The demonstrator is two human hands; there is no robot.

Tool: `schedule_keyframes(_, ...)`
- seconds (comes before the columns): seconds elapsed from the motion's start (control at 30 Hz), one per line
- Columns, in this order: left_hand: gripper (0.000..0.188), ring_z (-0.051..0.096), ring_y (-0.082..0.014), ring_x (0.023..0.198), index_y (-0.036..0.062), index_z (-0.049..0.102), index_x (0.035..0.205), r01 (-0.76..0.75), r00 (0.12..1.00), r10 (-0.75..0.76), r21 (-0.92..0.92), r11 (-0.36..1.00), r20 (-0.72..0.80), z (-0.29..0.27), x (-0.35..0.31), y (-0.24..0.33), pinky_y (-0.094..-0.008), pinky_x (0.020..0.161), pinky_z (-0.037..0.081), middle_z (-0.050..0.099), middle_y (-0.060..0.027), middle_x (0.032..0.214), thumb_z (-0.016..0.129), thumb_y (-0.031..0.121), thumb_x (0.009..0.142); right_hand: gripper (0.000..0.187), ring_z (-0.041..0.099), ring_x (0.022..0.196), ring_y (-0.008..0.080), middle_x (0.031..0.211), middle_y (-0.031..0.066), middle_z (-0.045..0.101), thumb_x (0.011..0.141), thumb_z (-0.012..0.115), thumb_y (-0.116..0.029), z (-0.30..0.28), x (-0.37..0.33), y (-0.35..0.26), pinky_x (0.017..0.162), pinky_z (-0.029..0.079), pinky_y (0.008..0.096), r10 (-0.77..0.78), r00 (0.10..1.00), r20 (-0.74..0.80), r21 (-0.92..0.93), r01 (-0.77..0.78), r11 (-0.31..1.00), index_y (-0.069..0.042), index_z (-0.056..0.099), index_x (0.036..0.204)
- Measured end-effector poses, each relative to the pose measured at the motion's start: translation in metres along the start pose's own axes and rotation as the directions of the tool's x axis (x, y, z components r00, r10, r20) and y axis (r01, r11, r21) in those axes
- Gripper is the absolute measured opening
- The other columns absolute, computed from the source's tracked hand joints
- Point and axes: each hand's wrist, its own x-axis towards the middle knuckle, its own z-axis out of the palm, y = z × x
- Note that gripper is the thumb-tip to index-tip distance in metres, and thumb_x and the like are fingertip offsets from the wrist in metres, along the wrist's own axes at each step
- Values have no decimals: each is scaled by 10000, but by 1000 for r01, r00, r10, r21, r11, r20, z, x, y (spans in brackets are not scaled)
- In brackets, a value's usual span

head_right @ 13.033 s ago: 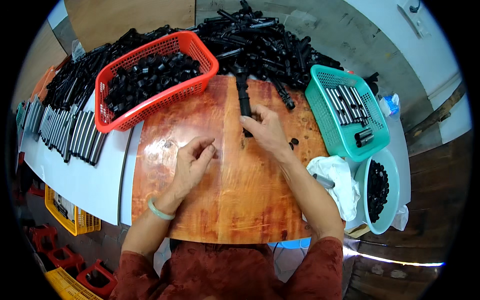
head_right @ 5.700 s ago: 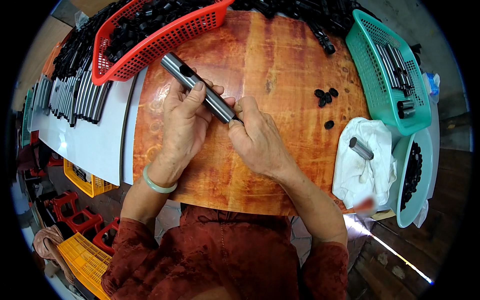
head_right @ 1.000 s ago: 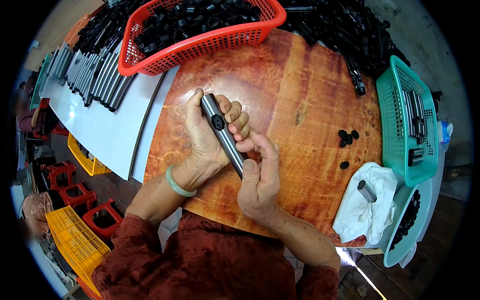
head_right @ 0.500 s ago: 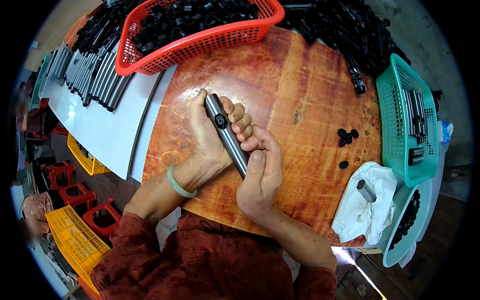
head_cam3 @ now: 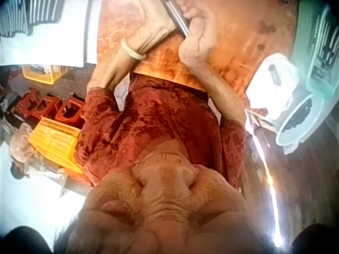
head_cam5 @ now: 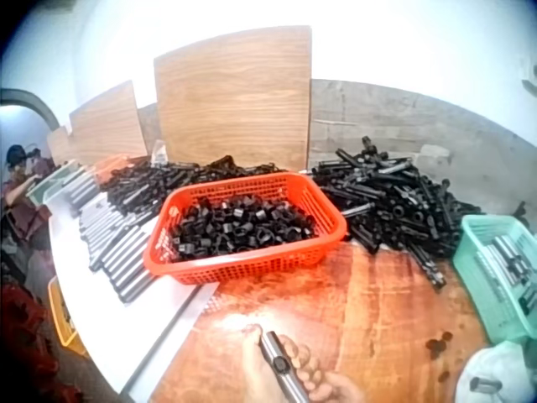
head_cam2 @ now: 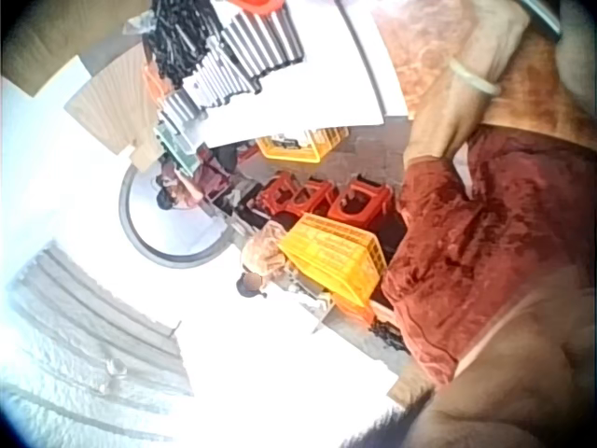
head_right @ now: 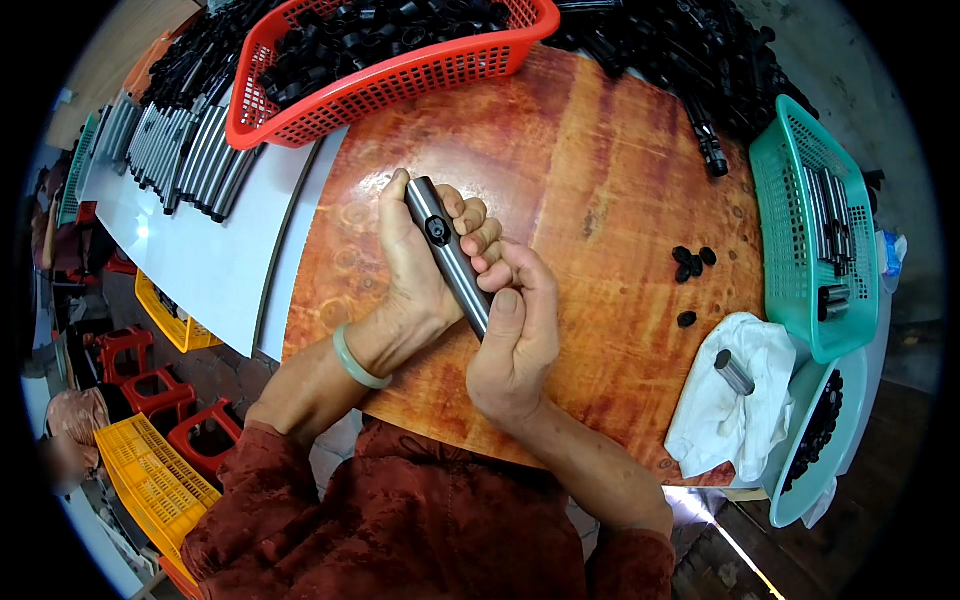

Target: The person assembles cylindrical metal rods with black plastic end caps at a workbench. They repeatedly pick up a rod, attach a cap, and place the assembled unit aside. The person also wipes the work surface with a white cloth between assemblies.

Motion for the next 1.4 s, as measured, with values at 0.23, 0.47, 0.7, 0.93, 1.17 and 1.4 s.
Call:
schedule_keyframes(0.23, 538, 370, -150, 439, 82, 416, 643, -33, 995, 31, 20, 999, 96, -1, 1, 0, -296, 375, 342, 370, -39, 528, 337, 558, 883, 321, 438, 914, 109, 966, 48, 458, 994, 352, -180, -1, 0, 3, 876, 367, 248, 147, 989, -26, 129, -142, 981, 62, 429, 1189)
schedule_keyframes(0.47, 498, 381, -158, 457, 83, 414, 644, -102, 991, 96, 57, 993, 88, 0, 11, 11, -297, 406, 345, 368, -39, 534, 380, 527, 866, 391, 429, 911, 110, 940, 37, 454, 983, 403, -262, -7, 14, 14, 887, 347, 255, 246, 966, 78, 448, -254, 857, 44, 400, 1226)
schedule_keyframes(0.7, 503, 435, -195, 512, 101, 415, 642, 36, 994, -34, -11, 999, 100, -11, 17, 18, -330, 463, 378, 405, -62, 553, 395, 563, 837, 413, 467, 830, 143, 886, 53, 497, 962, 417, -315, -14, 23, 3, 783, 398, 292, -3, 999, 33, 156, -2, 988, 32, 444, 1184)
schedule_keyframes(0.93, 545, 406, -187, 446, 110, 394, 631, 178, 964, -180, 28, 984, 195, -5, 3, 11, -327, 418, 352, 374, -53, 509, 365, 612, 842, 380, 483, 762, 232, 820, 98, 527, 950, 411, -280, -22, 27, 0, 726, 406, 382, -565, 719, 406, -213, 675, 706, 32, 447, 1164)
schedule_keyframes(1.17, 564, 379, -157, 379, 95, 399, 625, 87, 982, -92, 34, 996, 165, 7, -12, 11, -277, 337, 329, 395, -46, 476, 306, 580, 897, 497, 425, 901, 182, 921, 100, 452, 979, 394, -310, -12, 6, 0, 884, 377, 369, -421, 855, 302, -43, 453, 890, 31, 262, 1316)
schedule_keyframes(1.4, 588, 380, -158, 365, 77, 418, 645, 101, 981, -98, -10, 995, 166, 6, -12, 6, -278, 326, 342, 393, -54, 469, 285, 582, 917, 487, 423, 899, 159, 959, 88, 437, 979, 400, -289, -7, -1, 6, 898, 377, 358, -378, 913, 154, -4, 383, 924, 35, 270, 1319)
